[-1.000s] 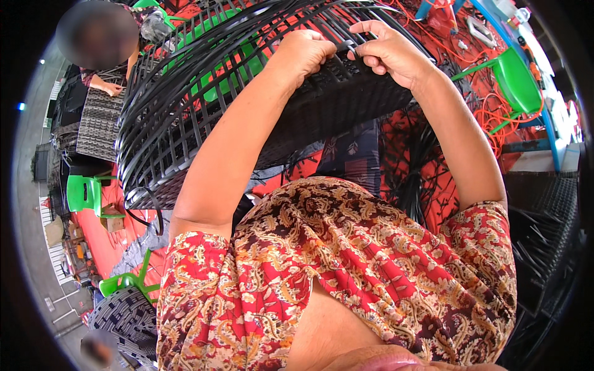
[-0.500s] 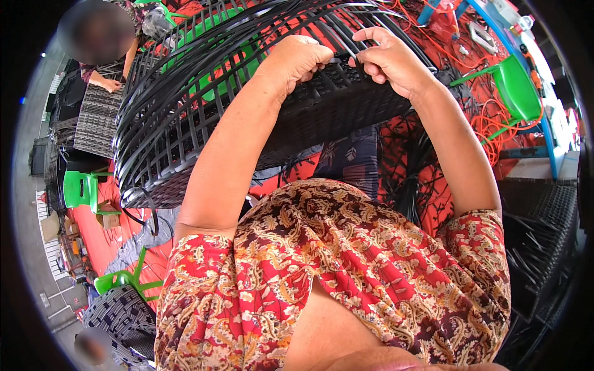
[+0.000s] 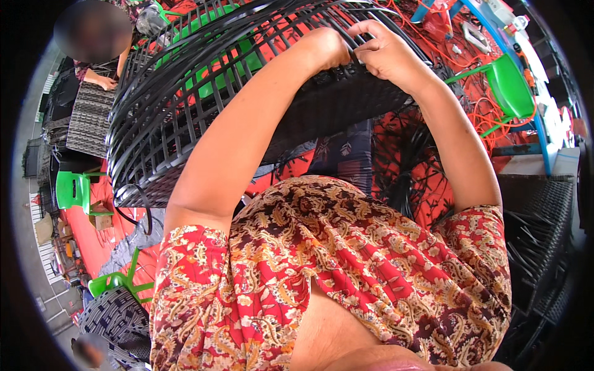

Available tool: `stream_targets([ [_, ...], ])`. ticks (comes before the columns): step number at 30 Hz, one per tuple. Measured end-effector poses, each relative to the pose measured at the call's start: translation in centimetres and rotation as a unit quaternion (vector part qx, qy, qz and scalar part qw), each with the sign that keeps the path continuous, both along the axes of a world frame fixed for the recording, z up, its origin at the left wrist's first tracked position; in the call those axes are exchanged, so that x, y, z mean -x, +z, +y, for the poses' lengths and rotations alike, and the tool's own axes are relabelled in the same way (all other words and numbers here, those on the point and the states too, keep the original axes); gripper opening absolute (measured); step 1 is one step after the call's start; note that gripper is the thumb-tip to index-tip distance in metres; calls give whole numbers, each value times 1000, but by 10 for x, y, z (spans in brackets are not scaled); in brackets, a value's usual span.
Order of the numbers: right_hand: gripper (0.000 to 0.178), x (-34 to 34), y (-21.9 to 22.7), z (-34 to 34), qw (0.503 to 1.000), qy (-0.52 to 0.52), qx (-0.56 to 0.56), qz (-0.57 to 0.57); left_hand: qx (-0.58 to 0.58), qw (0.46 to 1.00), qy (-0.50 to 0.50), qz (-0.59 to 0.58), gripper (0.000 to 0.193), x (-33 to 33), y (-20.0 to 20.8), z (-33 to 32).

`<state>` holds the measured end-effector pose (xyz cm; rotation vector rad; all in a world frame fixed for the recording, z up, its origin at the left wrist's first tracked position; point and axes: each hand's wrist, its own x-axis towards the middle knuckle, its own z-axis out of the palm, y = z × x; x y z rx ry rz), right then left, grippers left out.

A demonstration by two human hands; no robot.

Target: The person weaves a black plastic basket by hand, threading black plastic strips through the basket's frame. They repeatedly pull strips through openings, adjust tension, and rotate the basket to continue weaving around its circumference.

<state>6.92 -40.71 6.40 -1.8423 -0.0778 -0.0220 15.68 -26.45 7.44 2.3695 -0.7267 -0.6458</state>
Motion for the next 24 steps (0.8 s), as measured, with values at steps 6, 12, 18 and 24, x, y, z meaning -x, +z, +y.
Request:
stream_targets([
  [6, 34, -5, 11, -13, 987, -5, 154, -39, 164, 977, 51, 126, 11, 8, -8, 7],
  [12, 31, -15, 32, -25, 960, 85, 263, 51, 171, 976, 40, 130, 14, 14, -1, 19],
  [18, 32, -14, 60, -38, 950, 42, 303, -68, 210, 918, -52, -332, 20, 15, -10, 12],
  [24, 23, -9, 53, -43, 996, -36, 59, 56, 275, 959, -44, 56, 18, 16, 1, -2],
])
